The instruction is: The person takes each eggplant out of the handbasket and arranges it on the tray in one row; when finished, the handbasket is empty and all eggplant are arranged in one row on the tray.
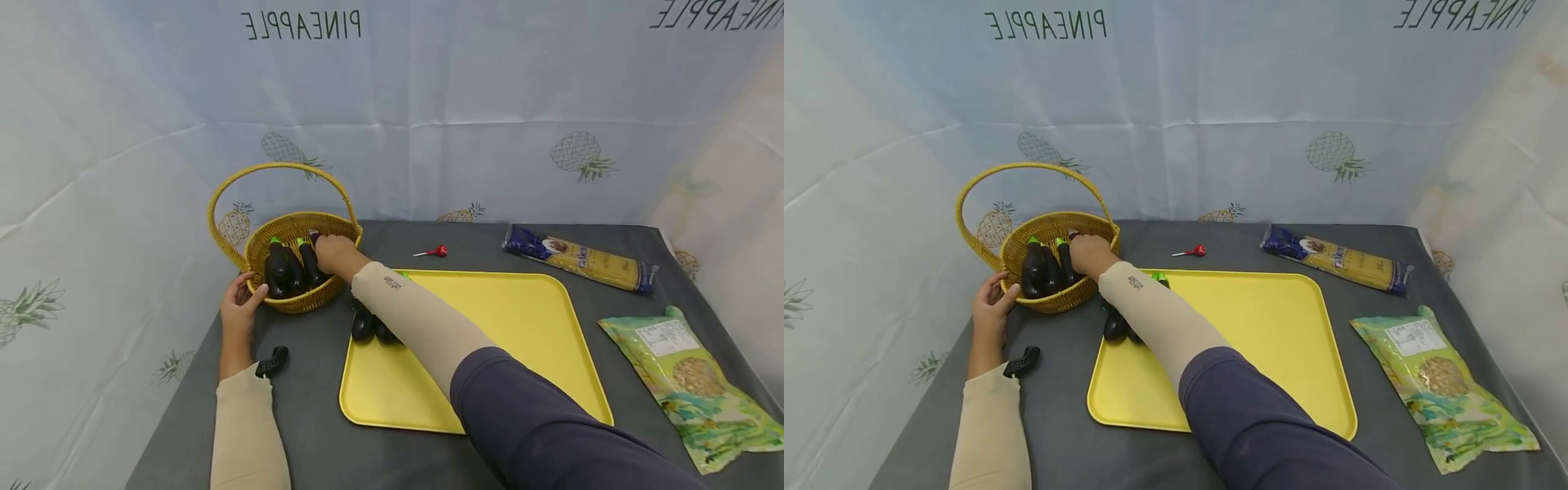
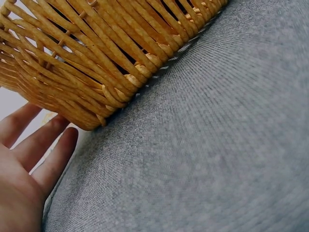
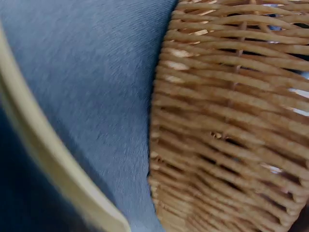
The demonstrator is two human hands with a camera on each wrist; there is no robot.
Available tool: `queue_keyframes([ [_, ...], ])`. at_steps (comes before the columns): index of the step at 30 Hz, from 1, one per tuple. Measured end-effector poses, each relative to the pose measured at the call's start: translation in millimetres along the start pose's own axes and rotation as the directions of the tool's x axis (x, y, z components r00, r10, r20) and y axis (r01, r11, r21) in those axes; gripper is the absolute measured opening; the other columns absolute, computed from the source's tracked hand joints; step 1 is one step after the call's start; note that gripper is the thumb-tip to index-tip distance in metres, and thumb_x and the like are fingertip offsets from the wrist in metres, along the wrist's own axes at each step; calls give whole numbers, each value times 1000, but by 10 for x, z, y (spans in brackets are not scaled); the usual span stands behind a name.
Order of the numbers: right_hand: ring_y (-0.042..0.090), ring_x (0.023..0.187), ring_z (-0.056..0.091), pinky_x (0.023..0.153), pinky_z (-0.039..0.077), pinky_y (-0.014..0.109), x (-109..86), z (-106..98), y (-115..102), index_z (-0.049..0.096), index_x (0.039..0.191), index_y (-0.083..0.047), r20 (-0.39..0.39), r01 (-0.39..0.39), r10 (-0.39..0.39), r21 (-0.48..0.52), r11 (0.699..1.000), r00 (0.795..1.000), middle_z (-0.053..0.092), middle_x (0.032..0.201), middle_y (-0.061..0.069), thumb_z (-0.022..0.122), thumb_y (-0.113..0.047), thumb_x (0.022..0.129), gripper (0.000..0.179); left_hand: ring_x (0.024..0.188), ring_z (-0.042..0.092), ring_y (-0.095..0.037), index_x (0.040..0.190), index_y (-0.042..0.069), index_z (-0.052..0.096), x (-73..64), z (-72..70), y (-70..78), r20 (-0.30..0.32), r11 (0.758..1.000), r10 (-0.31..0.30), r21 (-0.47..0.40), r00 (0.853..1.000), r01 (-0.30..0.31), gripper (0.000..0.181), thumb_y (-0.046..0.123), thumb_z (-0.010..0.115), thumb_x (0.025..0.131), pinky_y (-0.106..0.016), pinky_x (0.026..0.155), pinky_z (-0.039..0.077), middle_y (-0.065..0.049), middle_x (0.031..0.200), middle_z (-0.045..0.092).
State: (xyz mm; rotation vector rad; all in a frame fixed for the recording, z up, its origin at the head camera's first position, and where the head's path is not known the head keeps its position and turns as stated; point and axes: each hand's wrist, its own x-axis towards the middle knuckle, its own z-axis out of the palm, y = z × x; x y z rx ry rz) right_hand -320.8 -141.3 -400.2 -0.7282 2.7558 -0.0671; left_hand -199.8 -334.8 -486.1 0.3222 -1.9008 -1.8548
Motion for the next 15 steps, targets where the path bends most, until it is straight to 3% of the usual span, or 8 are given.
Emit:
queue_keyframes([
  [4, 14, 71, 58, 57, 43, 28, 7, -19, 20, 43, 141, -9, -51, -30, 36, 118, 993, 998, 59, 93, 3, 55, -33, 99, 49, 117, 53, -16, 130, 4, 58, -8, -4, -2, 2, 1000, 3, 8, 1000, -3, 44, 9, 72, 89, -18, 88, 43, -14, 131, 56],
  [9, 16, 66, 58, 54, 43, 30, -22, -109, 109, 30, 150, -8, -76, -34, 58, 279, 960, 995, 60, 88, 4, 55, -33, 98, 63, 116, 53, -17, 130, 0, 57, -51, 12, 66, 14, 1000, -8, -21, 1000, 9, 44, 5, 71, 89, -18, 87, 43, -15, 131, 56],
  [15, 17, 69, 54, 58, 43, 32, -178, -268, 248, 42, 143, -11, -140, -2, 74, 455, 891, 987, 60, 105, 3, 57, -27, 96, 52, 116, 53, -18, 130, -5, 54, -125, 61, 264, 38, 1000, -1, -10, 999, 1, 46, 6, 71, 89, -18, 87, 43, -17, 130, 55],
])
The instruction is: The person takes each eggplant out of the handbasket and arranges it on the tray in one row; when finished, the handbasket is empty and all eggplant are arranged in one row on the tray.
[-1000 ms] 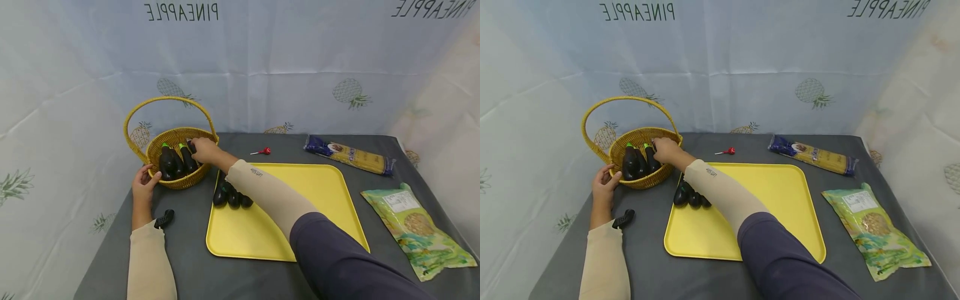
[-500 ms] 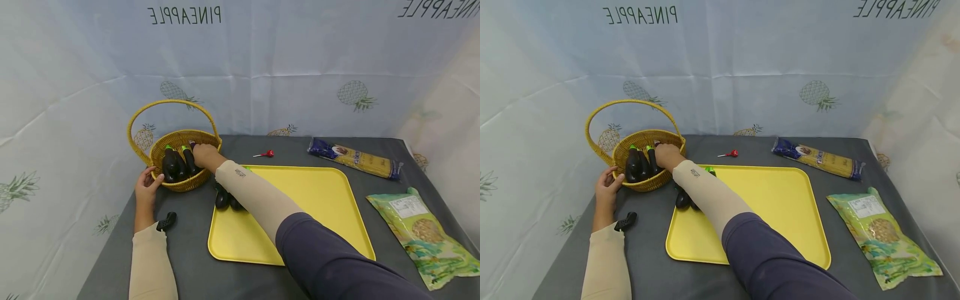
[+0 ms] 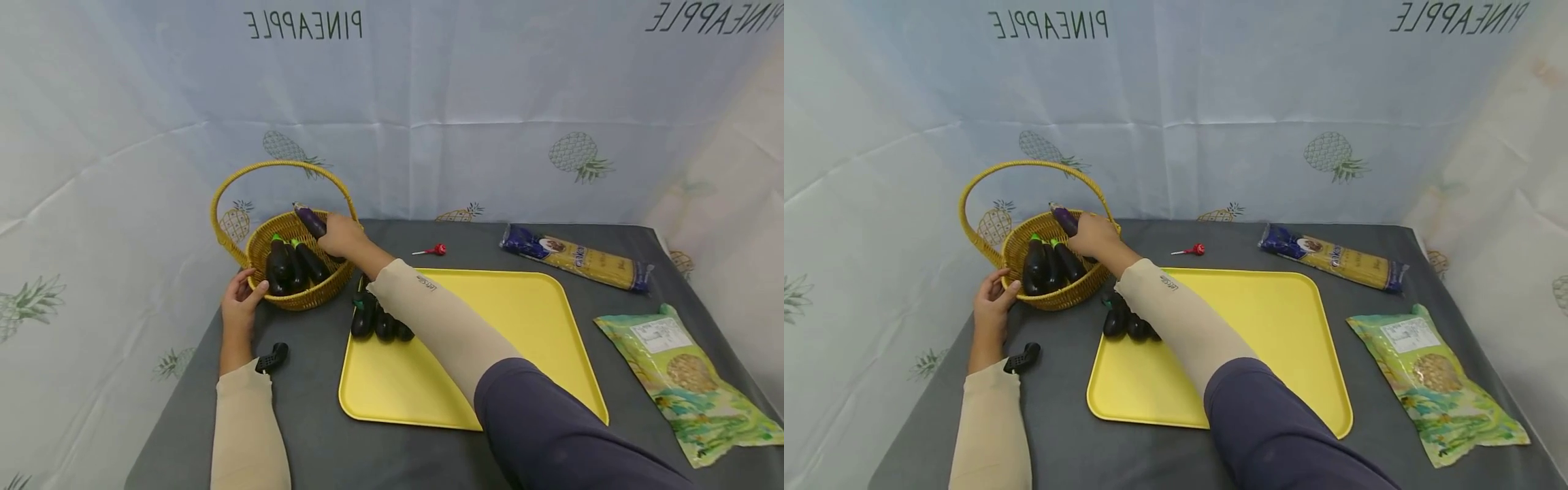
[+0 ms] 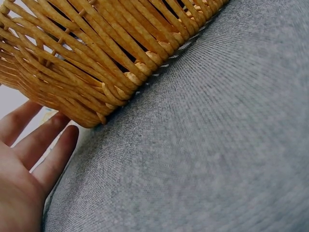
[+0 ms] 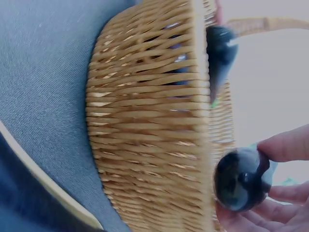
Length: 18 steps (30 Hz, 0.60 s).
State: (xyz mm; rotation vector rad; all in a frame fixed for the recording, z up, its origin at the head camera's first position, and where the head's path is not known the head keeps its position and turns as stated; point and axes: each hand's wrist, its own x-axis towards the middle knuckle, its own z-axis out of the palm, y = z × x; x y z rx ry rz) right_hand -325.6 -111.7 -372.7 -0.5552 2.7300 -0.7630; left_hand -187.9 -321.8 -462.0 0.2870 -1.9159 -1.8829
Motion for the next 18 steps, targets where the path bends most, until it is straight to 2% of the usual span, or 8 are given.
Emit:
queue_keyframes([
  [3, 17, 75, 56, 62, 45, 34, -120, -107, 77, 39, 148, -13, -12, 1, 0, 98, 995, 1000, 59, 121, 5, 59, -25, 94, 58, 118, 52, -21, 131, -7, 52, 7, 16, 16, 6, 1000, 3, 2, 1000, -3, 47, 6, 70, 89, -17, 88, 43, -22, 133, 52],
  [5, 18, 85, 58, 68, 48, 35, -214, -190, 158, 36, 150, -15, -5, 2, -2, 157, 988, 1000, 56, 129, 5, 61, -26, 94, 63, 119, 52, -23, 130, -5, 54, 18, 34, 16, 9, 1000, 7, -1, 1000, -7, 46, 6, 71, 88, -17, 88, 43, -24, 134, 52],
  [9, 22, 111, 56, 85, 48, 40, -433, -312, 352, 37, 150, -17, 25, -9, 3, 255, 967, 1000, 53, 132, 5, 66, -27, 92, 65, 118, 52, -23, 129, -6, 55, 36, 48, -5, 1, 1000, 7, -7, 1000, -7, 47, 7, 72, 88, -18, 87, 43, -25, 135, 51],
  [13, 23, 116, 53, 90, 46, 42, -649, -330, 542, 37, 150, -18, 56, -38, 20, 345, 938, 998, 52, 132, 5, 69, -23, 91, 67, 114, 54, -17, 130, -5, 54, 10, 22, 1, -15, 1000, 0, 9, 1000, 0, 49, 9, 73, 87, -19, 87, 43, -23, 133, 53],
  [18, 26, 120, 51, 91, 46, 45, -911, -325, 780, 37, 150, -17, 67, -33, 5, 437, 899, 998, 50, 135, 9, 71, -14, 89, 70, 114, 54, -18, 129, -2, 56, -18, 7, 22, -20, 1000, -5, 18, 1000, 5, 46, 10, 73, 88, -19, 87, 44, -22, 132, 54],
])
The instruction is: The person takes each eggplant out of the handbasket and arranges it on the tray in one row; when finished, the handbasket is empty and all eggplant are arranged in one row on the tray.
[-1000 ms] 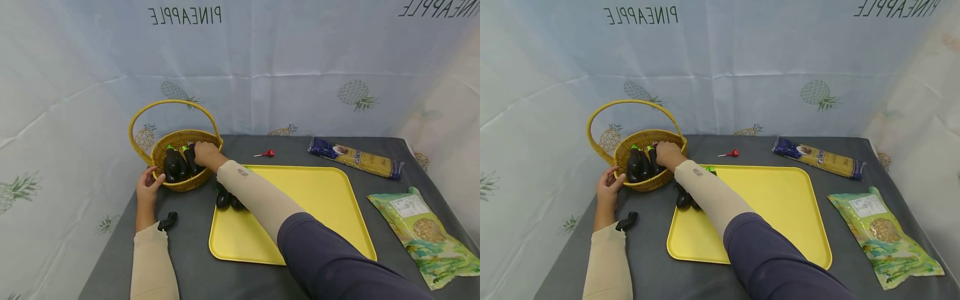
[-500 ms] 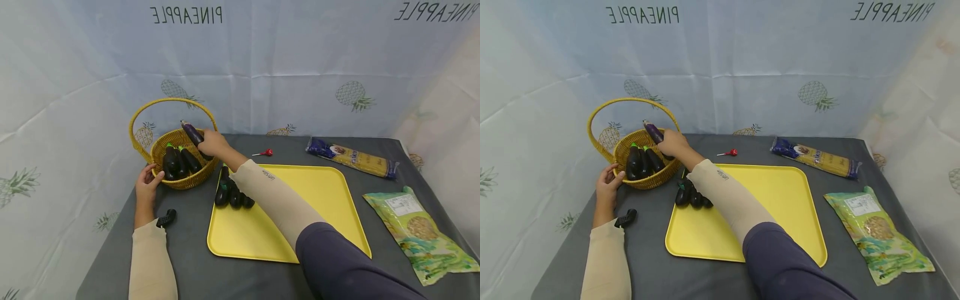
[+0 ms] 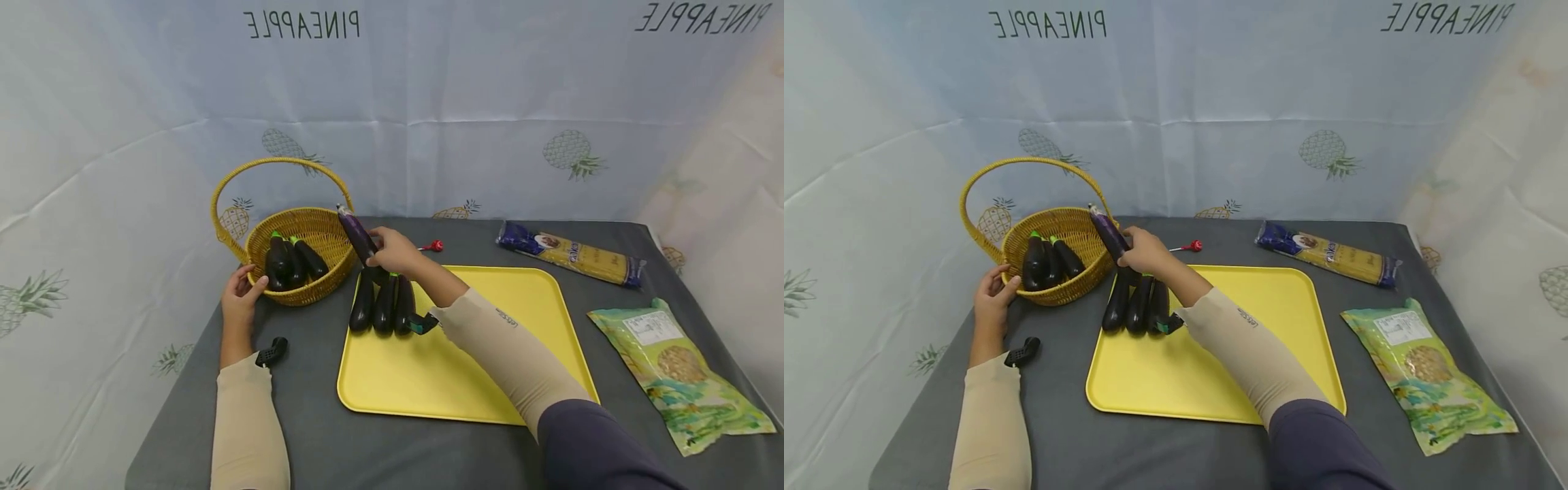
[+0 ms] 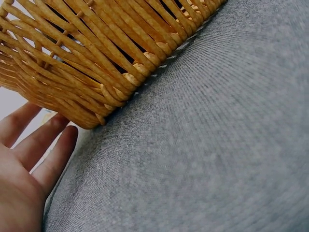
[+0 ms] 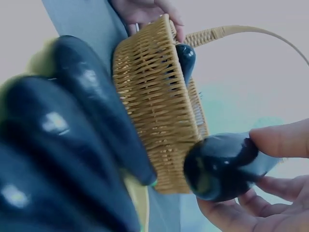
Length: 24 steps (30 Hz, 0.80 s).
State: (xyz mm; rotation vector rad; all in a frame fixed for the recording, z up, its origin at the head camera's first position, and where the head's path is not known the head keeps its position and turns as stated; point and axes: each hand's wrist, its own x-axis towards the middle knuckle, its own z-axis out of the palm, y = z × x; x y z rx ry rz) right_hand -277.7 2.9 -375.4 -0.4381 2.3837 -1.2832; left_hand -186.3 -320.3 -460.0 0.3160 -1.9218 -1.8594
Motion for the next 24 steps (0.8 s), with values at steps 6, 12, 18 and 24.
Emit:
queue_keyframes([
  [6, 30, 124, 47, 93, 46, 47, -249, -109, 276, 36, 149, -15, 0, -25, 25, 77, 997, 1000, 45, 140, 13, 71, -14, 89, 70, 115, 54, -19, 127, 1, 59, 22, -16, -42, -8, 1000, 0, -17, 1000, 0, 44, 10, 74, 86, -19, 88, 44, -17, 129, 57],
  [12, 29, 108, 56, 85, 51, 46, -445, -210, 541, 39, 146, -11, -53, -68, 73, 95, 993, 996, 50, 127, 13, 74, -18, 87, 69, 117, 53, -22, 128, 2, 59, 147, -52, -223, -11, 999, 10, -49, 1000, -11, 44, 7, 73, 87, -19, 88, 44, -18, 130, 57],
  [18, 29, 95, 59, 79, 54, 42, -621, -223, 786, 38, 143, -6, -44, -125, 135, 180, 976, 990, 49, 120, 16, 75, -21, 86, 69, 116, 54, -20, 126, 6, 62, 188, -63, -310, -36, 999, 11, -52, 999, -12, 42, 10, 75, 86, -19, 88, 44, -12, 126, 59],
  [24, 28, 93, 59, 73, 55, 38, -741, -172, 1007, 38, 139, -1, -55, -176, 191, 209, 962, 980, 50, 115, 17, 76, -23, 85, 70, 112, 55, -16, 125, 7, 62, 176, -57, -282, -25, 998, 3, -65, 1000, -5, 41, 9, 75, 86, -19, 87, 44, -9, 123, 60],
])
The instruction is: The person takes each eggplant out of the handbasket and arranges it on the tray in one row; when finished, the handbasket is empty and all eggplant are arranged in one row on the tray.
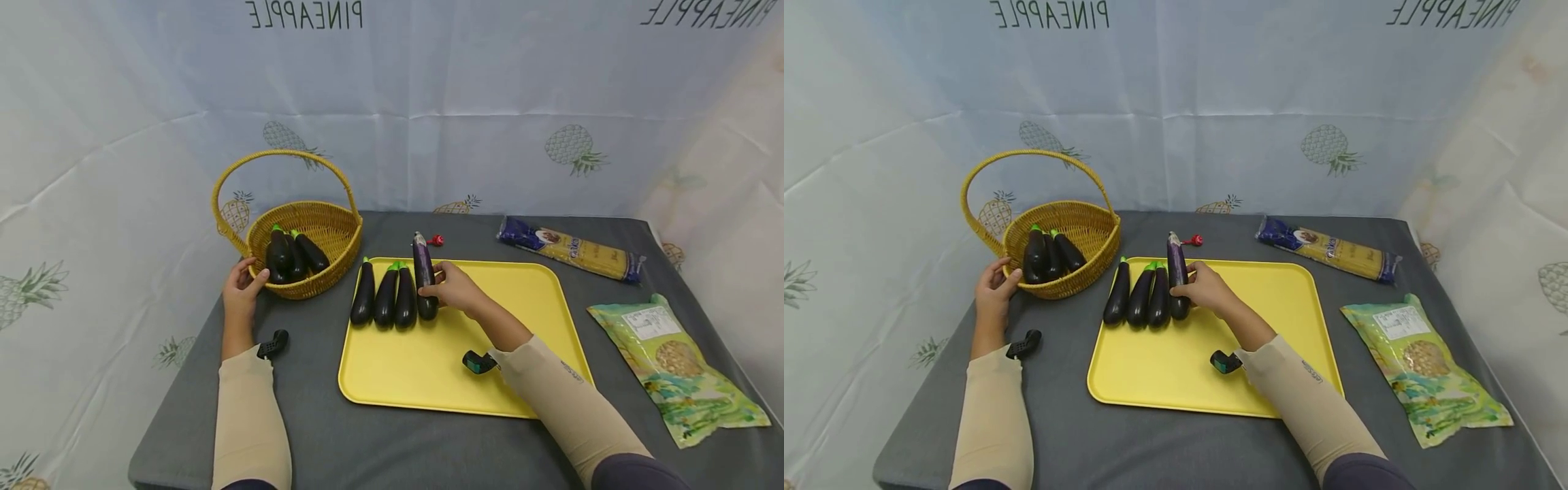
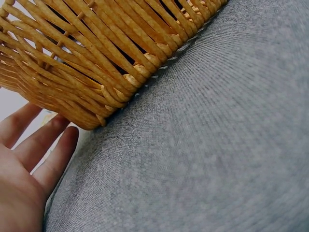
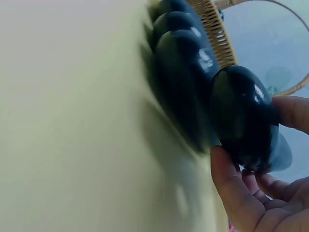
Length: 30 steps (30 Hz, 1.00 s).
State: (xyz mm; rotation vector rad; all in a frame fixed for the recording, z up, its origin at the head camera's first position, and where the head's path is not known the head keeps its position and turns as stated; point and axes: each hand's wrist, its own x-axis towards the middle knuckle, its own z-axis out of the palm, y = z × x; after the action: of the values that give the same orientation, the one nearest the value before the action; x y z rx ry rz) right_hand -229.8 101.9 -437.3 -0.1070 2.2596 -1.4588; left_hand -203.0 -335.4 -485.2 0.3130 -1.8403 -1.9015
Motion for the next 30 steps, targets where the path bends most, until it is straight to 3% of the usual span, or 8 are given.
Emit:
queue_keyframes([
  [5, 26, 88, 58, 70, 52, 34, -27, 22, 149, 43, 132, 1, -6, -21, 21, -20, 1000, 1000, 55, 108, 16, 77, -24, 83, 64, 114, 55, -19, 124, 5, 62, -54, 30, 124, 14, 1000, -1, 4, 1000, 1, 41, 8, 75, 86, -18, 87, 44, -11, 124, 60],
  [11, 24, 87, 57, 72, 48, 33, -34, 57, 228, 53, 124, 1, -33, -3, -2, -148, 989, 999, 59, 103, 12, 78, -35, 81, 62, 118, 53, -24, 127, -1, 59, -141, 78, 265, 27, 1000, 8, 28, 1000, -9, 44, 9, 74, 86, -20, 88, 44, -20, 130, 56],
  [19, 22, 86, 58, 73, 47, 36, -1, 76, 223, 56, 123, -1, -41, 5, -19, -328, 945, 999, 63, 101, 8, 74, -49, 81, 67, 116, 54, -22, 128, -2, 58, -152, 87, 273, 25, 999, 3, 41, 1000, -4, 46, 9, 74, 87, -21, 89, 44, -22, 131, 55],
  [30, 22, 81, 59, 69, 48, 35, -14, 82, 209, 56, 125, -1, -25, 11, -21, -367, 930, 999, 63, 100, 7, 69, -62, 80, 76, 116, 53, -21, 129, -4, 55, -157, 86, 286, 31, 999, 5, 43, 1000, -6, 47, 10, 73, 88, -20, 90, 44, -23, 133, 53],
])
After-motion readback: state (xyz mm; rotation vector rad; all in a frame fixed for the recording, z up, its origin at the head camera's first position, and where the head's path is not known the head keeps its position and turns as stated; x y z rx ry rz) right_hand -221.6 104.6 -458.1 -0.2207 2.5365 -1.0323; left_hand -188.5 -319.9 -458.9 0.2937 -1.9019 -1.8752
